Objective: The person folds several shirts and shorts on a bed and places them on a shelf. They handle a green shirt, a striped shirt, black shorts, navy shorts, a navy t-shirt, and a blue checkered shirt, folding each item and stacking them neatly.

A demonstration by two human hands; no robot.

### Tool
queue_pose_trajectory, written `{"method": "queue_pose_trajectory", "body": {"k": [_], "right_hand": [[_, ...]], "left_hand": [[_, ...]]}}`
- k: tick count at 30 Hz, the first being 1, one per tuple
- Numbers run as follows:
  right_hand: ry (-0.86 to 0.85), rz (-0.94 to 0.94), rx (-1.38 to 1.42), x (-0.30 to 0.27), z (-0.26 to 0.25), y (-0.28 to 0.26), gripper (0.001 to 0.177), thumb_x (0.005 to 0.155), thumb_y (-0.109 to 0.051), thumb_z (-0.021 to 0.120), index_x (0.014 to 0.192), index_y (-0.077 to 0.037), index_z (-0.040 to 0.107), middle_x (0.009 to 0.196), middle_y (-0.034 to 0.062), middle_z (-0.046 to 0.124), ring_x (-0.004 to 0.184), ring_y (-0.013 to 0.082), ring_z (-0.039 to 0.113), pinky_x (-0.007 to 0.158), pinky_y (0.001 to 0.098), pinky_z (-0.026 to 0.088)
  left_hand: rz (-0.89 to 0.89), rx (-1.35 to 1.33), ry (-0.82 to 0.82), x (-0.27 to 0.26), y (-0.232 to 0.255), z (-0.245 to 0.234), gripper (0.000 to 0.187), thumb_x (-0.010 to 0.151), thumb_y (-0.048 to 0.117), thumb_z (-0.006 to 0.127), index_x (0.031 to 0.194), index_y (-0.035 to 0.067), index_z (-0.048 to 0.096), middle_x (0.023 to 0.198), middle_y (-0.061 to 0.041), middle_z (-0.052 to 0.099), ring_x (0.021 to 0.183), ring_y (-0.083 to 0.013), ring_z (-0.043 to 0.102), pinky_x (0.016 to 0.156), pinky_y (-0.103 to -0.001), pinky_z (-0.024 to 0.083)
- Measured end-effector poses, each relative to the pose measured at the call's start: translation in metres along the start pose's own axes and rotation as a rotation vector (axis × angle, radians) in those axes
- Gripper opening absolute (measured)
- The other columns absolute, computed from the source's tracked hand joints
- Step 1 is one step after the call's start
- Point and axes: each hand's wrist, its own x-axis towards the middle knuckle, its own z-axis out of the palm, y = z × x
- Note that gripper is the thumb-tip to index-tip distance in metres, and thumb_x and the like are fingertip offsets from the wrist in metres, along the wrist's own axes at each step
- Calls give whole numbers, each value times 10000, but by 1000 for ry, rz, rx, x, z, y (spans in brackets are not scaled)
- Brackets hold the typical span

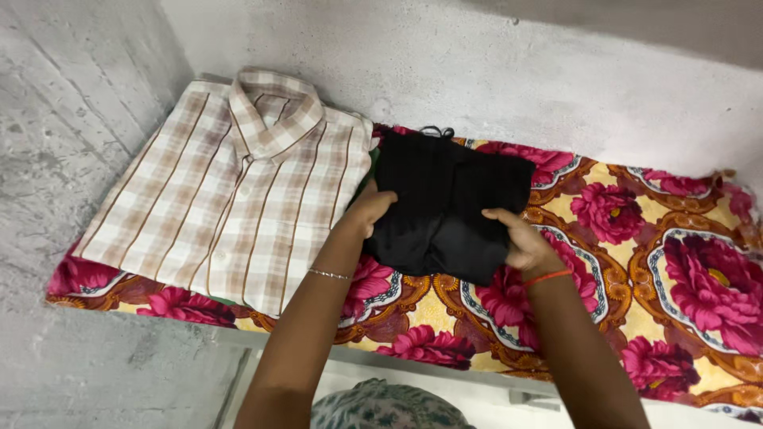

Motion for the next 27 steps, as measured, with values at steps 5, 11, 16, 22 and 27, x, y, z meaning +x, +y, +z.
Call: {"method": "queue_pose_trajectory", "body": {"k": [5,11,16,22,27], "right_hand": [[17,38,-37,-15,8,-17,388,852,-211,727,1193,-34,669,1082,117,750,945,258,728,883,405,605],[212,159,-593,-56,-3,-11,423,977,-327,694,1287,-39,675,955,182,641,717,348,437,604,479,338],[295,-28,-676,-50,-2,-39,446,945,-412,678,1202,-51,629,1038,66,690,863,170,654,696,336,562],[260,-422,-543,12,-12,-46,445,935,-298,688,1290,-38,623,1138,70,704,959,167,672,781,333,567],[635,-496,-529,80,-50,-41,508,957,-217,746,1351,-34,483,1192,107,643,1047,198,633,876,359,548]], "left_hand": [[425,408,96,-2,-16,-9,925,800,-45,554,1607,-9,104,1498,-317,435,1362,-417,471,1115,-427,401],[249,1079,141,-83,21,-17,898,880,164,658,1583,-57,146,1231,-365,616,1073,-494,657,960,-512,516],[526,1134,303,-86,50,11,581,904,304,722,1314,-58,525,1050,-295,667,968,-450,688,813,-518,572],[455,1231,192,41,41,18,352,966,340,634,1195,75,601,1200,-185,670,1092,-411,659,891,-541,538],[471,1265,218,112,23,15,362,966,357,600,1256,139,603,1243,-154,656,1106,-375,653,899,-526,531]]}}
